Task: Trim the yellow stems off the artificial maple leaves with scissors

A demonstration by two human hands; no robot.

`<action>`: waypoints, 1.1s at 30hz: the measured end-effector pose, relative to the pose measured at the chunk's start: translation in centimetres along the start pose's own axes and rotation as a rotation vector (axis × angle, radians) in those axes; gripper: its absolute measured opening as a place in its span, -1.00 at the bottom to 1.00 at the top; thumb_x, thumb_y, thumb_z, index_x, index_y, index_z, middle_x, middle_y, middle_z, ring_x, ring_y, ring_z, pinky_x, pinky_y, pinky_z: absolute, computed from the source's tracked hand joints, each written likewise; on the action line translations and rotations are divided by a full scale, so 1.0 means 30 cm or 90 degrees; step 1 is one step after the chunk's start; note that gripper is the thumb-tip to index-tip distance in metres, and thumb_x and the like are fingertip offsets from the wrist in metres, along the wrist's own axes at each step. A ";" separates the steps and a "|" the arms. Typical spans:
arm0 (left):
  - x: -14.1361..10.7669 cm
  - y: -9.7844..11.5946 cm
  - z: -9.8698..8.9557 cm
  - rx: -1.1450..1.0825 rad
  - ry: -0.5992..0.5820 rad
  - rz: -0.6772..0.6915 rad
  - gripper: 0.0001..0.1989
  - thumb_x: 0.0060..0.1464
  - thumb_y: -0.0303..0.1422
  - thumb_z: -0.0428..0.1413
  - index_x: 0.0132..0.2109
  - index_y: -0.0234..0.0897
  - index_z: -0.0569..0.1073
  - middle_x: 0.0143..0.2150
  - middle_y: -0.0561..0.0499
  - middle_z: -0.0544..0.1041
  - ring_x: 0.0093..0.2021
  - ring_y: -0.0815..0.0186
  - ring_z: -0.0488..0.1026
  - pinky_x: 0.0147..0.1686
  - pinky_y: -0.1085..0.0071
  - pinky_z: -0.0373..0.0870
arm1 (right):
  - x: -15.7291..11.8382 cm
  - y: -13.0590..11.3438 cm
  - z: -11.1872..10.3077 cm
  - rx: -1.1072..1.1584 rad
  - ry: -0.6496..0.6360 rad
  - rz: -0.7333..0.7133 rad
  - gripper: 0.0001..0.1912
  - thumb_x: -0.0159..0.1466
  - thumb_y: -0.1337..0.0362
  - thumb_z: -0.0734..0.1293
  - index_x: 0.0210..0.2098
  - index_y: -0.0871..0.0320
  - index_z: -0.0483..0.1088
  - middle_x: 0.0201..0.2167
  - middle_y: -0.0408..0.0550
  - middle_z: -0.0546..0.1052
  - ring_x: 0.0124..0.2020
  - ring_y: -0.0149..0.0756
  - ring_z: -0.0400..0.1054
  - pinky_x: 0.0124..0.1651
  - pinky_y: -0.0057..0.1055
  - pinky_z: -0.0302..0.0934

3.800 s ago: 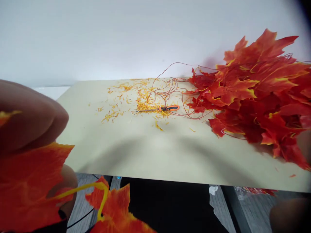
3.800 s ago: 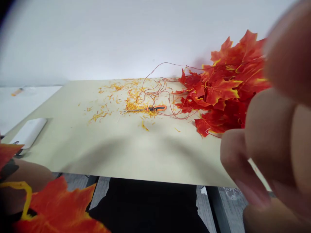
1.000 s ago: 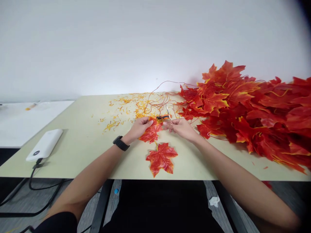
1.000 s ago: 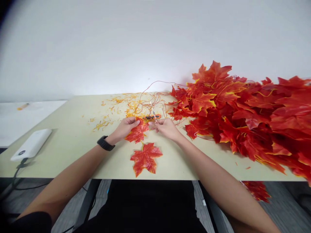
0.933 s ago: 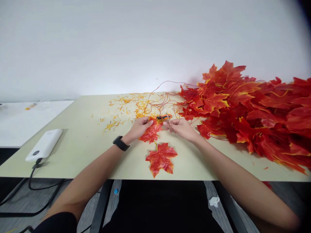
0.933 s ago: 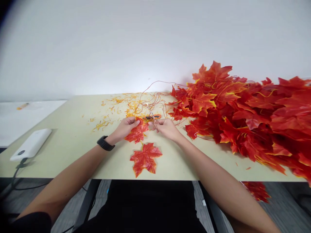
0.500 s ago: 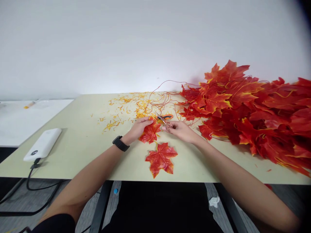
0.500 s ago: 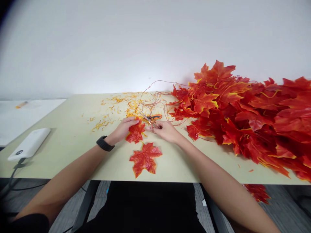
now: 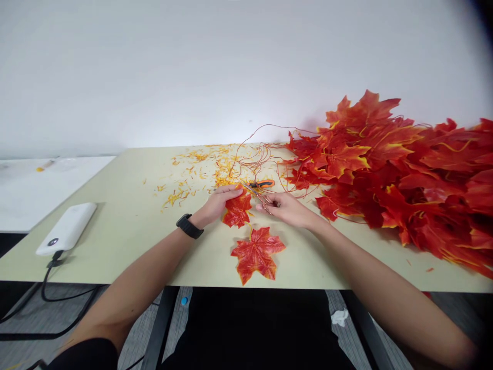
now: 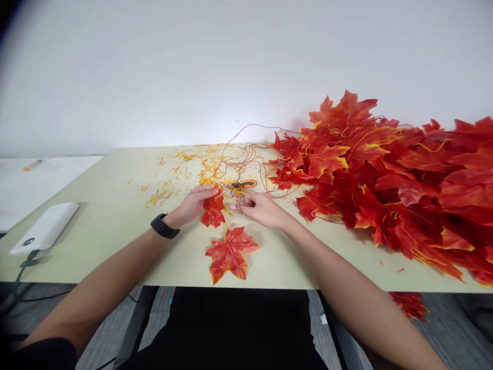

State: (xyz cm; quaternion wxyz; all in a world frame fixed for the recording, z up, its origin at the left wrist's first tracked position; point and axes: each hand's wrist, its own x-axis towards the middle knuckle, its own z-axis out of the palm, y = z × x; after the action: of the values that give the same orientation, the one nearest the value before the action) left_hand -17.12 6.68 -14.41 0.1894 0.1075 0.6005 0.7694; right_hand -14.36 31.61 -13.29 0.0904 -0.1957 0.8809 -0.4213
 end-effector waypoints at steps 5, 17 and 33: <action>0.001 -0.001 -0.004 0.004 -0.008 0.012 -0.65 -0.03 -0.14 0.49 -0.34 -0.34 0.63 -0.30 -0.02 0.66 -0.35 0.43 0.54 -0.27 0.50 0.47 | -0.002 0.000 0.001 -0.008 -0.011 0.003 -0.36 0.31 -0.33 0.36 -0.45 0.11 0.17 -0.48 -0.19 0.18 -0.42 -0.38 0.08 -0.33 -0.34 -0.04; 0.002 -0.001 -0.002 0.035 -0.017 0.012 -0.75 0.06 -0.21 0.42 -0.32 -0.33 0.63 -0.30 -0.05 0.66 -0.32 0.39 0.54 -0.26 0.47 0.47 | 0.001 0.019 0.000 0.012 -0.049 -0.008 -0.43 0.33 -0.22 0.40 -0.44 0.11 0.19 -0.48 -0.21 0.18 -0.43 -0.39 0.05 -0.33 -0.33 -0.05; -0.001 -0.009 -0.007 0.061 -0.016 0.006 -0.69 0.06 -0.17 0.42 -0.32 -0.34 0.59 -0.30 -0.03 0.65 -0.34 0.40 0.55 -0.29 0.48 0.47 | 0.001 0.018 0.001 0.054 -0.065 0.000 -0.36 0.31 -0.31 0.37 -0.46 0.10 0.14 -0.48 -0.21 0.13 -0.43 -0.39 0.00 -0.33 -0.33 -0.08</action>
State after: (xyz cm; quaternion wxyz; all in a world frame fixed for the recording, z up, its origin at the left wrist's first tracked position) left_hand -17.13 6.55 -14.71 0.1880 0.1285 0.6340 0.7391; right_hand -14.54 31.89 -13.72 0.1436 -0.2130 0.8566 -0.4475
